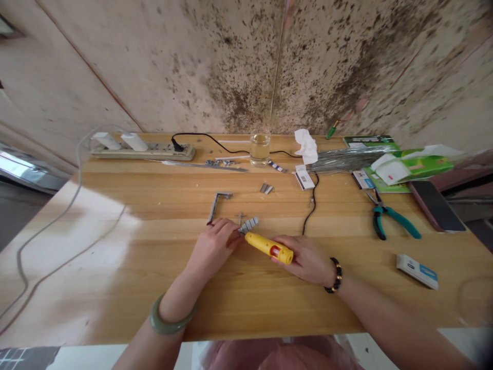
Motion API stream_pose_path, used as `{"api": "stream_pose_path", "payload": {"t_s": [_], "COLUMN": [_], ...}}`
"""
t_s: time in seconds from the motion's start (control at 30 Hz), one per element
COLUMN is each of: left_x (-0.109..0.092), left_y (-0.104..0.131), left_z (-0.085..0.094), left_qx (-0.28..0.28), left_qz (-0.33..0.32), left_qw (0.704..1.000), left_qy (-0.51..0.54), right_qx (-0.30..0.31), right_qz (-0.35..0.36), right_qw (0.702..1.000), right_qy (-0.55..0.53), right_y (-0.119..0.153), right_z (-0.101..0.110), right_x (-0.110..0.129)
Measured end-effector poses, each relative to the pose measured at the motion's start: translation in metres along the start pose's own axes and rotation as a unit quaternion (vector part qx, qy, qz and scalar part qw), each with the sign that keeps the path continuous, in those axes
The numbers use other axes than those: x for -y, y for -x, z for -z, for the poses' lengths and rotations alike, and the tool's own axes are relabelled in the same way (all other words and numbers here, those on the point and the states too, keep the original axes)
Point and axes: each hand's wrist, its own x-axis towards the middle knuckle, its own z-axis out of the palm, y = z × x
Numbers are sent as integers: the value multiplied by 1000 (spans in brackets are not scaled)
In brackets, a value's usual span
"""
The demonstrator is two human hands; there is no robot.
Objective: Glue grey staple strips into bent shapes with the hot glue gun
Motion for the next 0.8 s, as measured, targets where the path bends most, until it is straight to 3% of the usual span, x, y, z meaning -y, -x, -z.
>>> {"api": "stream_pose_path", "payload": {"t_s": [0.2,0.4,0.8], "left_x": [0,2,4], "left_y": [0,1,3], "left_z": [0,-1,-4], "left_qx": [10,9,17], "left_qz": [18,26,31], "left_qw": [1000,999,999], "left_qy": [23,25,30], "right_qx": [-21,2,-11], "right_qz": [-7,-5,-6], "right_qw": [1000,1000,1000], "right_qy": [-3,1,14], "right_y": [0,0,0], "right_z": [1,1,3], "right_x": [1,1,1]}}
